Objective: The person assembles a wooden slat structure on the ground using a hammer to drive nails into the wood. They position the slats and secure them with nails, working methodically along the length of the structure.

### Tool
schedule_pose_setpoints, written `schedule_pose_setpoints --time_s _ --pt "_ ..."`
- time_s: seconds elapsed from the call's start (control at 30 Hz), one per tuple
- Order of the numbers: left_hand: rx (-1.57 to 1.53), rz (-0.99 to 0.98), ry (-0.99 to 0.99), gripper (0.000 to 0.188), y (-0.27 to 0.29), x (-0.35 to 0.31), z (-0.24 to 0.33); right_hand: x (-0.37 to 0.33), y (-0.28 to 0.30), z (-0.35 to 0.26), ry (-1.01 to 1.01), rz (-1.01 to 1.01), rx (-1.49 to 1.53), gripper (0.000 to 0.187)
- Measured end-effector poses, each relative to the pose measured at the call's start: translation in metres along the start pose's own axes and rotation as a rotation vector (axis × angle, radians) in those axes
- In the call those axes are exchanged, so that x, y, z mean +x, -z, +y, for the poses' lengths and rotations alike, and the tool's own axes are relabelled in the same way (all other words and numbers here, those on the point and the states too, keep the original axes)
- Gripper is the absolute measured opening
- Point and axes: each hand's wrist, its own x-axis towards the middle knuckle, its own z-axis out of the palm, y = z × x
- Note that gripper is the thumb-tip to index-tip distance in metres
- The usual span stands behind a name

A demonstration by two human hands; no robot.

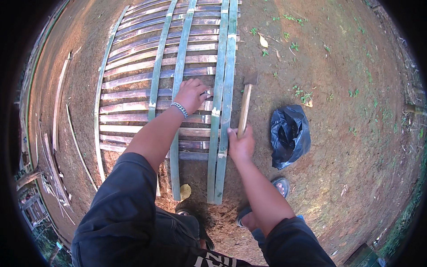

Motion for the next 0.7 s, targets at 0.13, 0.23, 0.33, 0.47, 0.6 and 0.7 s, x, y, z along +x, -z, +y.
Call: schedule_pose_setpoints --time_s 0.13,0.23,0.33,0.47,0.6,0.7 --pt "-0.007 0.000 0.002 0.026 0.001 -0.002 -0.003 -0.021 0.027 0.034 0.135 -0.049 -0.126 0.048" --pt "0.002 -0.005 0.005 0.026 0.001 -0.003 -0.005 -0.028 0.043 0.026 0.159 -0.120 -0.310 0.046" --pt "-0.009 -0.009 0.001 0.026 0.000 0.000 -0.002 -0.023 0.049 0.023 0.194 -0.116 -0.335 0.045" --pt "0.005 0.018 -0.005 0.026 -0.001 0.001 -0.002 -0.015 0.046 0.033 0.303 -0.099 -0.344 0.046" --pt "-0.006 0.010 -0.003 0.025 -0.001 0.000 -0.005 -0.014 0.050 0.011 0.261 -0.149 -0.345 0.045" --pt "-0.003 0.015 -0.011 0.024 -0.001 0.001 -0.004 -0.017 0.049 0.012 0.345 -0.040 -0.240 0.047"
